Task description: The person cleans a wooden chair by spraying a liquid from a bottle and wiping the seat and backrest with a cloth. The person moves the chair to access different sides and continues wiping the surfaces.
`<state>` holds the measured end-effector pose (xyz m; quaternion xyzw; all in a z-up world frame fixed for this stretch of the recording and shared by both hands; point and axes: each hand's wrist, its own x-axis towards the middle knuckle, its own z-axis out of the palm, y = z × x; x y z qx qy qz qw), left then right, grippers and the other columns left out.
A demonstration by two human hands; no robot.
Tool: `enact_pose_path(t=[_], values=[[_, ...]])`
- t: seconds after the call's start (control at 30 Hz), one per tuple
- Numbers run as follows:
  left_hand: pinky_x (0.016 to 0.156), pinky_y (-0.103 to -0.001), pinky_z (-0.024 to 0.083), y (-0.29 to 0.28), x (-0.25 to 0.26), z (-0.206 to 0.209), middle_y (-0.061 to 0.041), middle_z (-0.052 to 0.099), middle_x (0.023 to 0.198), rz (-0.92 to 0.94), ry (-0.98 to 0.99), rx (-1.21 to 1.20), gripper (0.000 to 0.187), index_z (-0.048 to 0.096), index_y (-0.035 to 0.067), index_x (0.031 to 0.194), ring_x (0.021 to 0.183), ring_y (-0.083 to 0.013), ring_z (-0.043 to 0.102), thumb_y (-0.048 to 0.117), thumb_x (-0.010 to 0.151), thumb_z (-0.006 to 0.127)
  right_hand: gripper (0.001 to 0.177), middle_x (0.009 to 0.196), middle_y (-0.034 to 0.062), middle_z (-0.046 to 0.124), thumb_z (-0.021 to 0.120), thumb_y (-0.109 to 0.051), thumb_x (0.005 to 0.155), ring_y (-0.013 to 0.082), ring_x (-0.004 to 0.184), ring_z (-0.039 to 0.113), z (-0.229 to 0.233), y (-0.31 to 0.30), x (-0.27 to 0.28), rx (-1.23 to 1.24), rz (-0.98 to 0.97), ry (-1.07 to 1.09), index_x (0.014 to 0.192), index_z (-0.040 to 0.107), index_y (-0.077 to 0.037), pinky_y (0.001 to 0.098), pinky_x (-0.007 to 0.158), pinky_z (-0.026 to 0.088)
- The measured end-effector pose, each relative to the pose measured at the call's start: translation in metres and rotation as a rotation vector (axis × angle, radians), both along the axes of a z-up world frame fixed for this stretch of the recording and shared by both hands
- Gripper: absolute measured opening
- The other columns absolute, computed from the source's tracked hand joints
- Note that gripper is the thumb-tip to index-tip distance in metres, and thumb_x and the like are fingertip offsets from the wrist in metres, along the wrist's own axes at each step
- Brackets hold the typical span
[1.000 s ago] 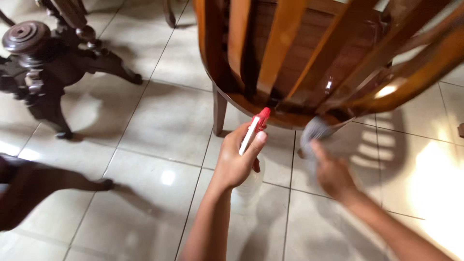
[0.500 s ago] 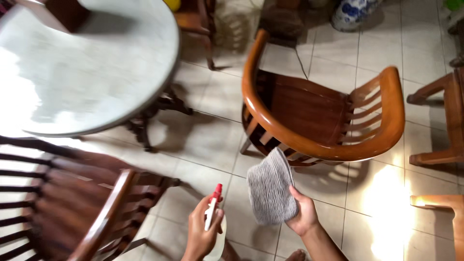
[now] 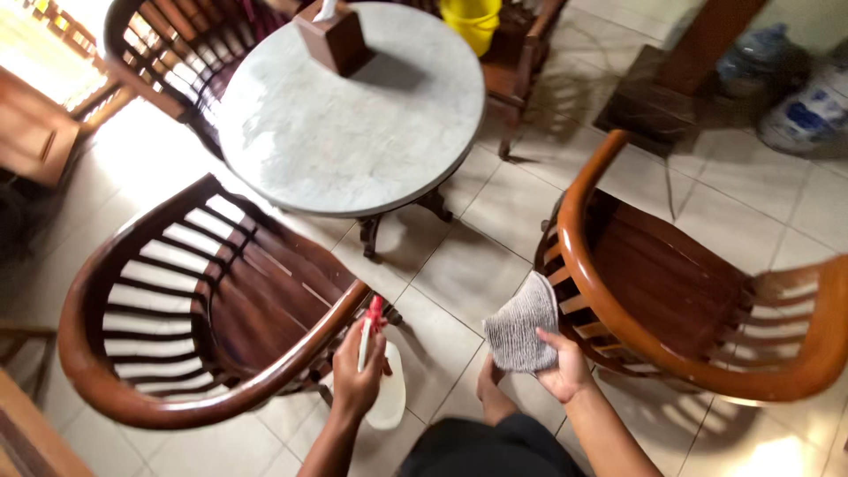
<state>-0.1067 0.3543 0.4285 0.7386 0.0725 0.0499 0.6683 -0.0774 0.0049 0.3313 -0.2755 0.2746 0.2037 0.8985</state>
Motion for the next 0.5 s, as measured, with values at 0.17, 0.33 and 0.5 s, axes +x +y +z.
enact_pose_path(t=[0.17,0.33,0.5], values=[[0.051,-0.026,0.051,-0.008,0.04,-0.008,-0.003,0.068,0.095,0.186,-0.009,-0.094,0.045,0.058,0.0,0.133,0.056,-0.0091,0.059,0.028,0.098,0.057,0.049,0.142,0.0179,0.057,0.05,-0.01,0.098,0.0315,0.13,0.056,-0.009,-0.017,0.084,-0.158,0.192,-0.188,0.145,0.045,0.004,0.0495,0.113,0.041],[0.056,-0.026,0.045,-0.015,0.099,-0.006,-0.011,0.065,0.081,0.296,-0.033,-0.118,0.042,0.063,-0.003,0.133,0.061,-0.0098,0.06,0.027,0.105,0.058,0.056,0.138,0.0154,0.059,0.05,0.003,0.09,0.0298,0.128,0.057,0.008,-0.019,0.174,-0.35,0.398,-0.203,0.146,0.044,-0.003,0.0471,0.112,0.043],[0.057,-0.025,0.049,-0.007,0.162,-0.004,-0.008,0.07,0.102,0.382,-0.122,-0.067,0.041,0.059,-0.003,0.131,0.06,-0.009,0.06,0.028,0.104,0.056,0.06,0.138,0.0155,0.059,0.049,0.012,0.087,0.0269,0.128,0.058,0.011,0.013,0.272,-0.332,0.595,-0.391,0.146,0.044,0.002,0.0421,0.11,0.047]])
